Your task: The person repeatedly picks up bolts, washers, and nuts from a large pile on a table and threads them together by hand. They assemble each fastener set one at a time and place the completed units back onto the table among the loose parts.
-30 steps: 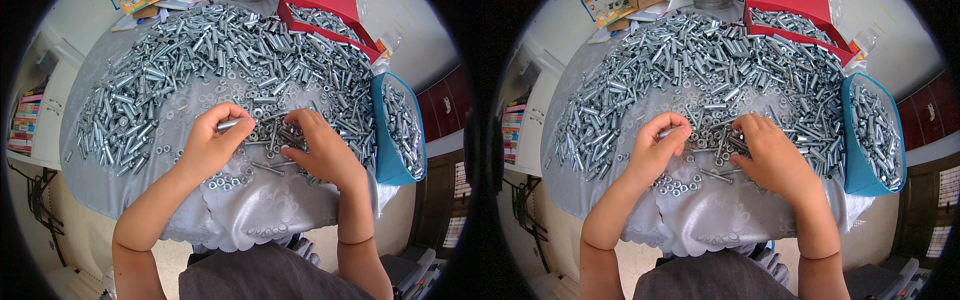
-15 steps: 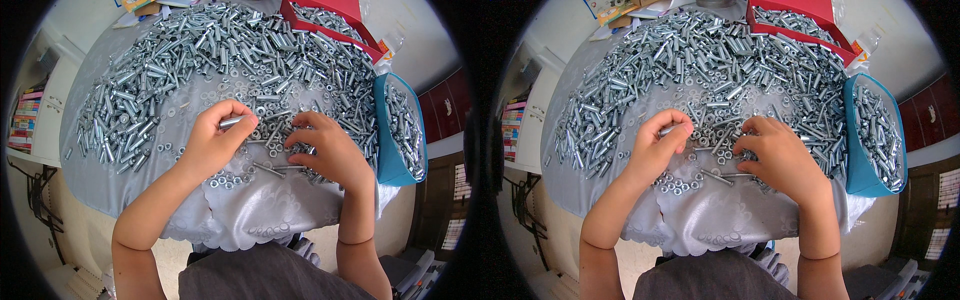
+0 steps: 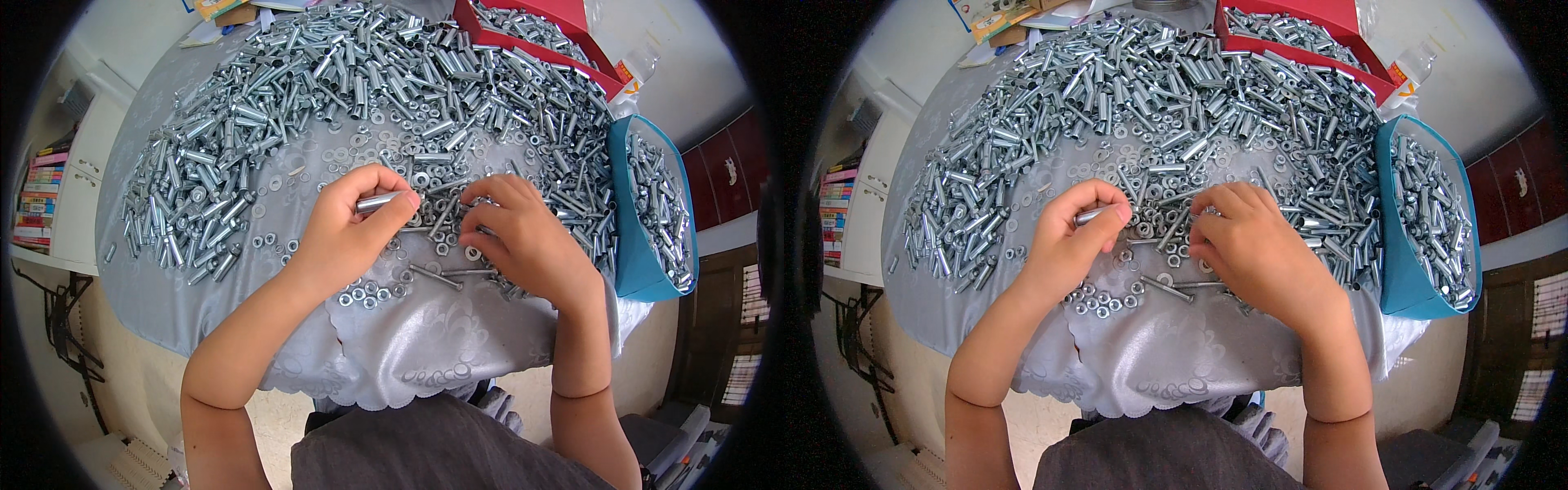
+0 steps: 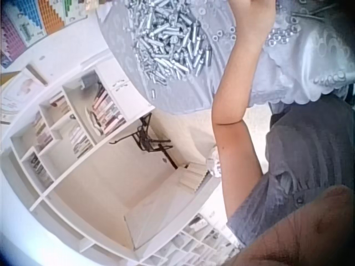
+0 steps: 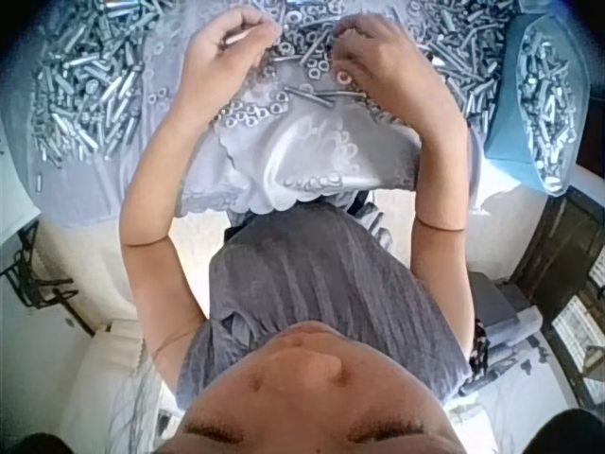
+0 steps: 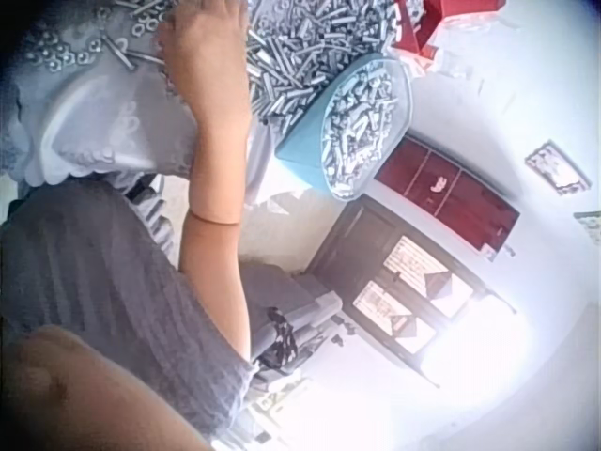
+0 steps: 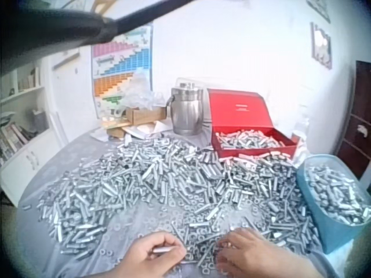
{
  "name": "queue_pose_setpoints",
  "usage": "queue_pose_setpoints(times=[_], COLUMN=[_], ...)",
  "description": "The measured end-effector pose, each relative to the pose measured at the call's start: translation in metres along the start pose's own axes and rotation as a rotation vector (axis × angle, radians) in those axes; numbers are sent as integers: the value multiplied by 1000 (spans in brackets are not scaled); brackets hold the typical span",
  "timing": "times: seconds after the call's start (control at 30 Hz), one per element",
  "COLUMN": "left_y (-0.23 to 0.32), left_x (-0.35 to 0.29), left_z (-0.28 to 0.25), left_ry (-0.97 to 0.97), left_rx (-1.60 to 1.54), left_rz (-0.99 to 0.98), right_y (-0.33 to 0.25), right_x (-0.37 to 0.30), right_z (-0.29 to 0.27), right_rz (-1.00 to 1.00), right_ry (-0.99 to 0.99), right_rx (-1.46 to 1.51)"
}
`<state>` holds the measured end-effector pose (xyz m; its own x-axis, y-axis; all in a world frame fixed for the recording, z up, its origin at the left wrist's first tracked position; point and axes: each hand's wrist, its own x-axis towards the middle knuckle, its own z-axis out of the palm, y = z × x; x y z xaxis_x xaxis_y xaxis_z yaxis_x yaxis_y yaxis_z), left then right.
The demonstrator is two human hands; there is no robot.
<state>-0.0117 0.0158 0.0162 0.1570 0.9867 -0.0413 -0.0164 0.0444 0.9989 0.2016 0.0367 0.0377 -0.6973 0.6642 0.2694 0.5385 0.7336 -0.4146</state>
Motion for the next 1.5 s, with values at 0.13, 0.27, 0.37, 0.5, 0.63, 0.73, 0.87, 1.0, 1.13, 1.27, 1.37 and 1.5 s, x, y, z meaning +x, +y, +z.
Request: queue_pose_setpoints(times=[0.13,0.27,0.37,0.5,0.63,0.73,0.87,1.0,1.13,1.27,1.37,1.5], left_y=[3,1,4,2,7,7,12,5,6,9,6,6], left_x=[0,-2,-2,-5,-7,-7,-8,-6,-5,-7,-6,-6], left_z=[3,2,4,4,6,3,3,-3,-4,-1,-2,-1], left_ry=[-29,-49,-49,-135,-204,-243,-271,-350,-417,-415,-401,-382], left_rx=[11,47,42,78,67,39,6,63,9,-94,-102,-146], left_rz=[15,8,-32,-45,-43,-22,-14,103,63,-74,-57,-111], right_y=[-6,-8,-9,-13,-14,-14,-14,-16,-15,-14,-15,-17], right_x=[5,6,5,6,7,8,8,9,8,6,6,8], right_z=[-5,-1,-1,2,1,3,3,3,0,3,3,4], right_rz=[55,106,136,113,71,81,44,36,15,28,3,-9], right_ry=[77,84,82,103,119,140,132,164,153,162,168,185], right_rx=[186,268,340,520,545,588,581,562,486,500,493,472])
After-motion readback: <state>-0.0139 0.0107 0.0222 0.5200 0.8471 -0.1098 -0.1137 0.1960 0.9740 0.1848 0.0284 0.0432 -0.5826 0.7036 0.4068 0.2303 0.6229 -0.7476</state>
